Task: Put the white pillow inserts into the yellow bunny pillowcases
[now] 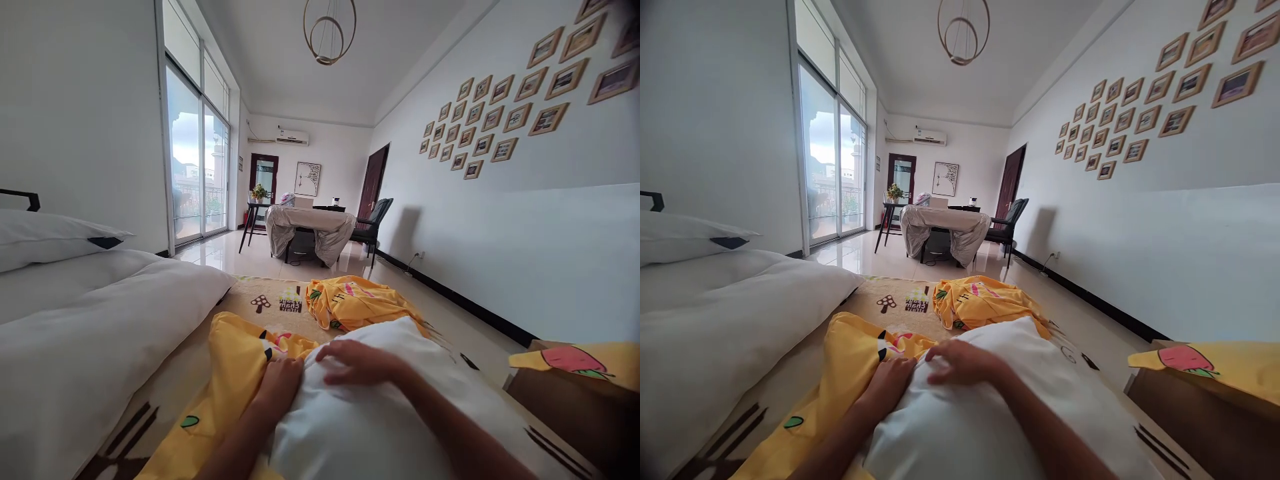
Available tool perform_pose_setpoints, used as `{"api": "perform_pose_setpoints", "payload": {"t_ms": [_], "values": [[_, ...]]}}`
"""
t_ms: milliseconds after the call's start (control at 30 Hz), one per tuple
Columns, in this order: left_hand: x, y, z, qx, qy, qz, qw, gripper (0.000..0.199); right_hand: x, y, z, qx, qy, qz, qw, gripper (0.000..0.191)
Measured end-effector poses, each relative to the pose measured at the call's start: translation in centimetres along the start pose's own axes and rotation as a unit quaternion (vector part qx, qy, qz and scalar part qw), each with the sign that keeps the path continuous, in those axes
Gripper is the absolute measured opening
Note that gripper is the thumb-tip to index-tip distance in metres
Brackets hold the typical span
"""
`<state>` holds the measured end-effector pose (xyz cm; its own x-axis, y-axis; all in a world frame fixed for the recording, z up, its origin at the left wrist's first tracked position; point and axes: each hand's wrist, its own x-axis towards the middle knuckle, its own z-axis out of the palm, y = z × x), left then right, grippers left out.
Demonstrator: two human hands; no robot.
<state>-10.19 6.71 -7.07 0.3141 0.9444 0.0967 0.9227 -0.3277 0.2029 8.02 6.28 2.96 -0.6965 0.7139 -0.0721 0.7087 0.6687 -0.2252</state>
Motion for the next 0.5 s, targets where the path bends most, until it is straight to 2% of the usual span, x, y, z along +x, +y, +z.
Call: {"api": "perform_pose_setpoints", "payload": {"t_ms": [33,100,167,300,400,500], "values": [[-0.1,0.1,-0.1,0.000,0.004,0.006,1.000,0.030,0.2,0.7,-1.8,0.010,-0.018,0.010,1.000,0.039],[-0.3,0.3,-0.2,0.003,0.012,0.009,1.000,0.030,0.9,2.2,-4.0,-0.016,0.003,0.042,0.999,0.042],[-0.4,0.3,-0.3,0.005,0.017,0.005,1.000,0.030,1.9,3.5,-4.1,-0.054,0.021,0.079,0.995,0.041],[-0.4,0.0,-0.4,0.002,0.008,-0.007,1.000,0.033,3.4,5.0,0.0,-0.082,-0.027,0.109,0.990,0.028],[-0.4,-0.2,-0.5,-0.002,-0.005,-0.012,1.000,0.034,3.8,5.4,2.8,-0.067,-0.041,0.095,0.992,0.039],[-0.4,-0.3,-0.5,-0.002,-0.012,-0.015,1.000,0.033,3.5,5.3,3.9,-0.056,-0.046,0.084,0.994,0.052]]}}
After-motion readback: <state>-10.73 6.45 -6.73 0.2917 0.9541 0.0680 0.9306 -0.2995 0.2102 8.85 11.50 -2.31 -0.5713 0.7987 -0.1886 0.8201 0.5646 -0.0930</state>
